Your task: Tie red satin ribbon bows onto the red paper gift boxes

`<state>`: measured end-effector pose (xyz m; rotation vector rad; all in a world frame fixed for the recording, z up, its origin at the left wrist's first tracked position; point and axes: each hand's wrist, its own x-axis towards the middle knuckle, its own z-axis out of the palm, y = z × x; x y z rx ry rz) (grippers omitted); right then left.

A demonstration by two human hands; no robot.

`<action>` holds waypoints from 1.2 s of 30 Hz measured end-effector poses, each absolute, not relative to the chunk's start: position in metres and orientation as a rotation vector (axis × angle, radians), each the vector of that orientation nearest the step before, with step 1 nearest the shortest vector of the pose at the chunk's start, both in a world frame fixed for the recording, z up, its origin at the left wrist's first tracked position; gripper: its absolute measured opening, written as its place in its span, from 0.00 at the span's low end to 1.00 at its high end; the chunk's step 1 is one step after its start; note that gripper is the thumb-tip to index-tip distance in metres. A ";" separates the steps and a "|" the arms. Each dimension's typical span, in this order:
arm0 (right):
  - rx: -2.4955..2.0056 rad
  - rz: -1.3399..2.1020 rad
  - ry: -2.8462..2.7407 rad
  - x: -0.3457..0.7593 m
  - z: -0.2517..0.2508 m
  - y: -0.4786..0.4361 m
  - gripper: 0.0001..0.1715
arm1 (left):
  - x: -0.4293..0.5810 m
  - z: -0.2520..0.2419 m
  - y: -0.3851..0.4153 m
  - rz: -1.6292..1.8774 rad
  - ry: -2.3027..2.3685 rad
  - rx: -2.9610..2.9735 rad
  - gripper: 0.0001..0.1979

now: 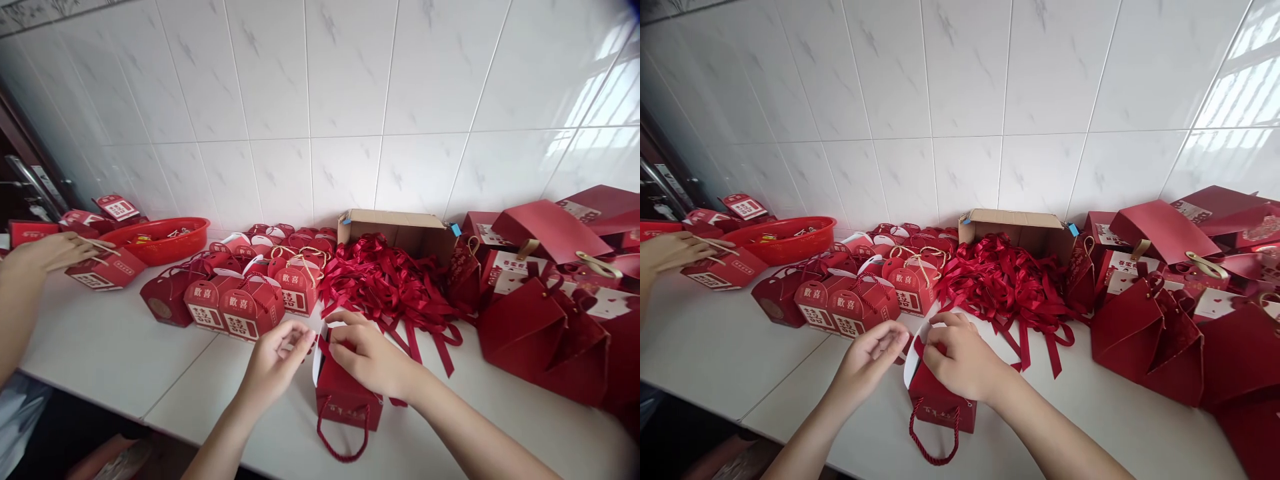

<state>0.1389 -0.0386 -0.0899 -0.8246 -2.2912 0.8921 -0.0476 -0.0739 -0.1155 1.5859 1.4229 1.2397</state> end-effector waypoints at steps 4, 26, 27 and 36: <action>-0.832 0.867 -2.297 0.138 -0.090 -0.039 0.12 | -0.049 -0.107 -0.064 1.201 1.348 1.616 0.19; -1.126 0.589 -2.389 0.203 -0.056 -0.018 0.20 | -0.126 -0.168 -0.084 0.826 2.328 1.793 0.12; -1.176 0.620 -2.405 0.207 -0.054 -0.018 0.22 | -0.134 -0.169 -0.086 0.766 2.428 1.742 0.11; -1.326 0.970 -2.524 0.211 -0.059 -0.016 0.24 | -0.112 -0.146 -0.092 1.214 2.055 1.739 0.17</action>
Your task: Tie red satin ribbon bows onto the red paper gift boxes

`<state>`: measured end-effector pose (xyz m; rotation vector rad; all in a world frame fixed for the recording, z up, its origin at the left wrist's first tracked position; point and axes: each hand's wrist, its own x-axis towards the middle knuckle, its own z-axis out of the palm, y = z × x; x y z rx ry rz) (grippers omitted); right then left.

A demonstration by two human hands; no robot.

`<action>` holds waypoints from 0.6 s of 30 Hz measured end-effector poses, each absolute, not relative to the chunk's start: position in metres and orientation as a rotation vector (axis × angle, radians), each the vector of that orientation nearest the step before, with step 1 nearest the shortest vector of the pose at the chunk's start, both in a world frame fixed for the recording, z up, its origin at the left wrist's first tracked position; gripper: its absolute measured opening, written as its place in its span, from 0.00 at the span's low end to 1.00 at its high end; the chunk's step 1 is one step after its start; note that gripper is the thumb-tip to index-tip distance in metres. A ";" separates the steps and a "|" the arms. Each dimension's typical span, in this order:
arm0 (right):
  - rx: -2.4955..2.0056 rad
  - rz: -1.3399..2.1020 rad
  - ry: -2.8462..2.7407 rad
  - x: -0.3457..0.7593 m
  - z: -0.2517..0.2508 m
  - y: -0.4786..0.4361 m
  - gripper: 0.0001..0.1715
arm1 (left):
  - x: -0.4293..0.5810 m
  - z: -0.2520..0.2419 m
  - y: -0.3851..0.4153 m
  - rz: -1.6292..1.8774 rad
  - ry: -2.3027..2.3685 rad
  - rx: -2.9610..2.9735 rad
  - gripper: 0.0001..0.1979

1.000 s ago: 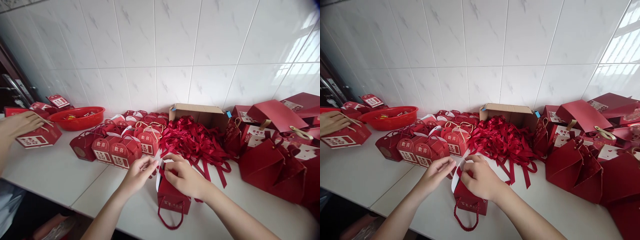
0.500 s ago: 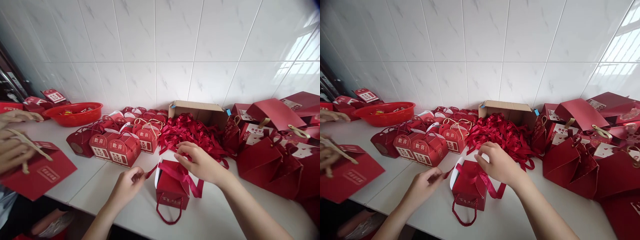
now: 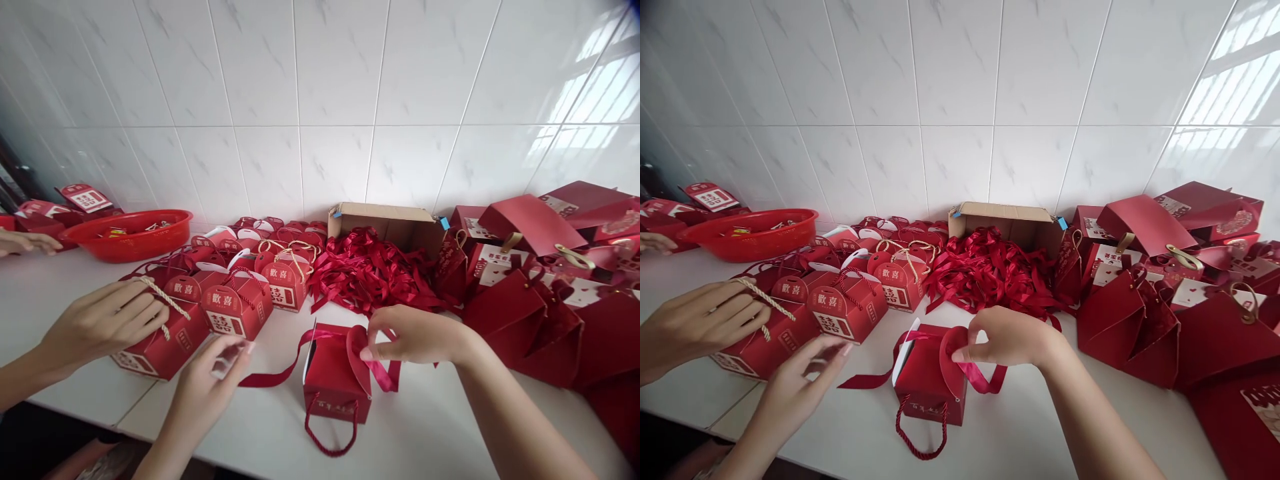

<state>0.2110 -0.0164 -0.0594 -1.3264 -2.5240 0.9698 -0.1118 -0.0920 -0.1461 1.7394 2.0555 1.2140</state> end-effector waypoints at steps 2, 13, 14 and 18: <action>-1.299 0.953 -2.544 0.208 -0.061 -0.015 0.25 | -0.089 -0.133 -0.086 1.267 1.797 1.734 0.16; -0.991 1.202 -2.649 0.205 -0.061 -0.007 0.18 | -0.038 -0.112 -0.064 0.963 1.289 1.565 0.20; -0.968 1.248 -2.651 0.206 -0.062 -0.004 0.17 | -0.038 -0.114 -0.063 0.942 1.265 1.525 0.21; -0.992 1.338 -2.682 0.210 -0.069 0.008 0.16 | -0.043 -0.126 -0.059 0.847 1.177 1.356 0.21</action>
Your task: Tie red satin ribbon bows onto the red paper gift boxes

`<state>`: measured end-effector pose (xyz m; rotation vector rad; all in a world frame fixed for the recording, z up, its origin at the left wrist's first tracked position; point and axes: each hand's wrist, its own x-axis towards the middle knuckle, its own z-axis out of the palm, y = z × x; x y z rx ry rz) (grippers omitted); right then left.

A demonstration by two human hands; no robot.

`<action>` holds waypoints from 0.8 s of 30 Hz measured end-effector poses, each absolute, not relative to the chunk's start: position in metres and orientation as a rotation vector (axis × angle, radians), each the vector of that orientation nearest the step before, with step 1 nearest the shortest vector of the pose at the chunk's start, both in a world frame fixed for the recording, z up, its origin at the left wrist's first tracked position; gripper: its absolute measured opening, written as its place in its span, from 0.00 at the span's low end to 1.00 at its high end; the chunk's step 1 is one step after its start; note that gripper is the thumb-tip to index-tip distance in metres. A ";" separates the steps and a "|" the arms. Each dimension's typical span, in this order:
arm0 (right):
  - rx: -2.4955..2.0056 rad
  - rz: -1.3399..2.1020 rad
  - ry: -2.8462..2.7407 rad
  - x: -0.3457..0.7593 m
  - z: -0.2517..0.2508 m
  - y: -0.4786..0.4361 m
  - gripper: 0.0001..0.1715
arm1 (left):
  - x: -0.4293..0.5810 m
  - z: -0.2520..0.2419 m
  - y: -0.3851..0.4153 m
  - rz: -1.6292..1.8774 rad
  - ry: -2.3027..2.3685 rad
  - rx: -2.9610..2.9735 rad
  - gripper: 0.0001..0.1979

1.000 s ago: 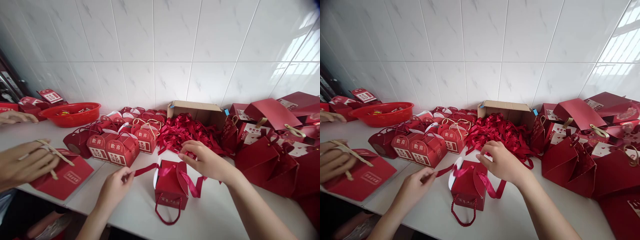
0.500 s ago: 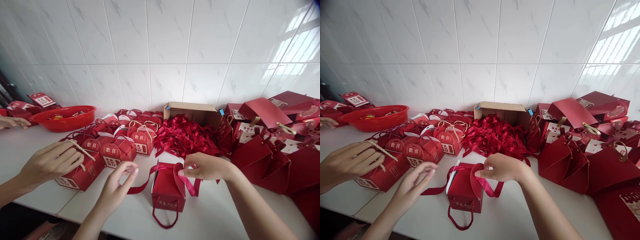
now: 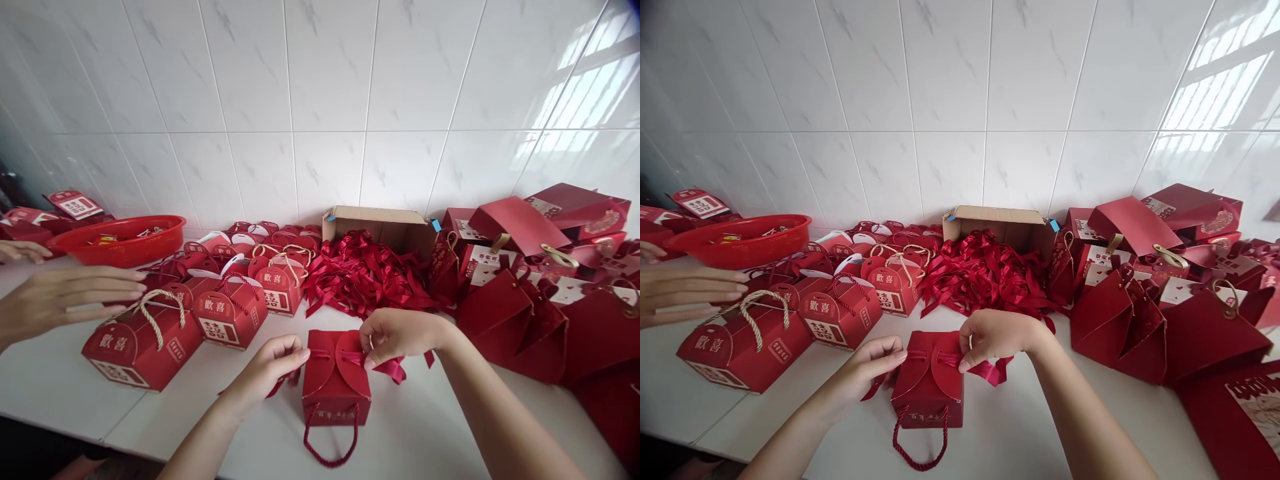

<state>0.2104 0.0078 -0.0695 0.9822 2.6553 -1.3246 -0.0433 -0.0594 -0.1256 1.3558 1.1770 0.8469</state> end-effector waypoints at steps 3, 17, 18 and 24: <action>1.003 -1.337 2.607 0.212 -0.074 0.013 0.17 | -0.050 -0.134 -0.056 0.794 1.135 1.257 0.21; 1.419 -1.057 2.770 0.225 -0.063 -0.001 0.13 | -0.060 -0.151 -0.070 1.195 1.486 1.635 0.13; 1.514 -1.007 2.815 0.230 -0.059 -0.009 0.13 | -0.060 -0.155 -0.078 1.233 1.578 1.664 0.12; 1.385 -1.437 2.526 0.246 -0.083 -0.066 0.18 | -0.044 -0.187 -0.128 1.045 1.671 1.816 0.10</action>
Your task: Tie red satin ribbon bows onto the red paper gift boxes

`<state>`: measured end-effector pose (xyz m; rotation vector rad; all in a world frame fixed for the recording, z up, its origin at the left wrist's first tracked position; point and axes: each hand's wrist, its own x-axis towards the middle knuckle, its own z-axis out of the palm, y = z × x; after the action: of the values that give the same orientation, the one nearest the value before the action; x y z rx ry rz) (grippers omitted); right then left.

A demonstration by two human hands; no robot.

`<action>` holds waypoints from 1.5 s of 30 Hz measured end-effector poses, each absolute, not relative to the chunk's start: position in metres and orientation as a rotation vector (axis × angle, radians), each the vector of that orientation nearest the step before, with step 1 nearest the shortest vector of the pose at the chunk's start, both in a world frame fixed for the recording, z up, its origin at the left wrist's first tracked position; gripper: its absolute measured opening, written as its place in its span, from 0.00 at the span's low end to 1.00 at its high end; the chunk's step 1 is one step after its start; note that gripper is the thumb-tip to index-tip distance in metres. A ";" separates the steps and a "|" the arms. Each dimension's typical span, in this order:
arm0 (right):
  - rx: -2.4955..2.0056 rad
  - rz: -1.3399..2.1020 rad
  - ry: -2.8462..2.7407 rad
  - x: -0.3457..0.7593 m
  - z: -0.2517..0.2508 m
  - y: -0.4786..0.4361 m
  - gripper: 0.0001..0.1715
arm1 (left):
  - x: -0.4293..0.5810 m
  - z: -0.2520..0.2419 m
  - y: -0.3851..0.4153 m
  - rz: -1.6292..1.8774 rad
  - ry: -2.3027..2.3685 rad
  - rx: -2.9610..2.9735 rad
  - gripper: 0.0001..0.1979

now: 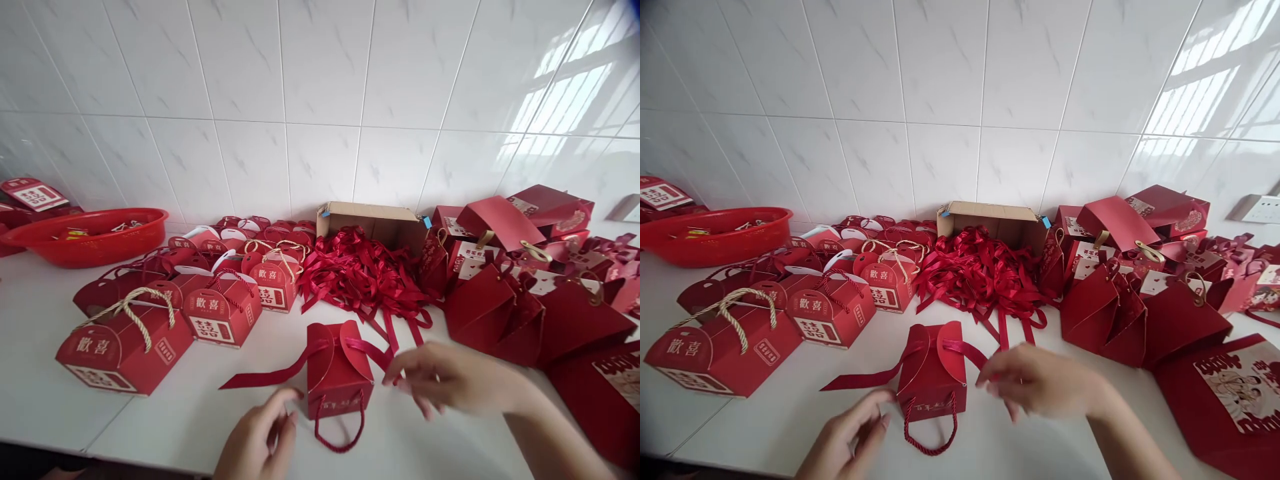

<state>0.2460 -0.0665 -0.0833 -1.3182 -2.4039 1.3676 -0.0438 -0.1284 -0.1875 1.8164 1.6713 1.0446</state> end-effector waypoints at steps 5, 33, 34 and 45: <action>-1.509 1.058 -2.135 0.223 -0.150 -0.095 0.21 | -0.029 -0.201 -0.132 0.849 1.747 2.109 0.18; -0.937 0.847 -1.027 0.241 -0.096 -0.054 0.18 | -0.056 -0.071 -0.060 1.806 0.876 1.017 0.06; -0.941 0.829 -1.057 0.242 -0.089 -0.052 0.18 | -0.055 -0.065 -0.060 1.797 0.869 1.055 0.05; -0.848 0.604 -1.420 0.216 -0.028 -0.040 0.15 | -0.039 -0.022 -0.054 1.626 0.988 1.511 0.08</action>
<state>0.2158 -0.0398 -0.0279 -0.8484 -1.4204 0.6043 -0.0393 -0.0535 -0.0217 1.5107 0.9878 1.6260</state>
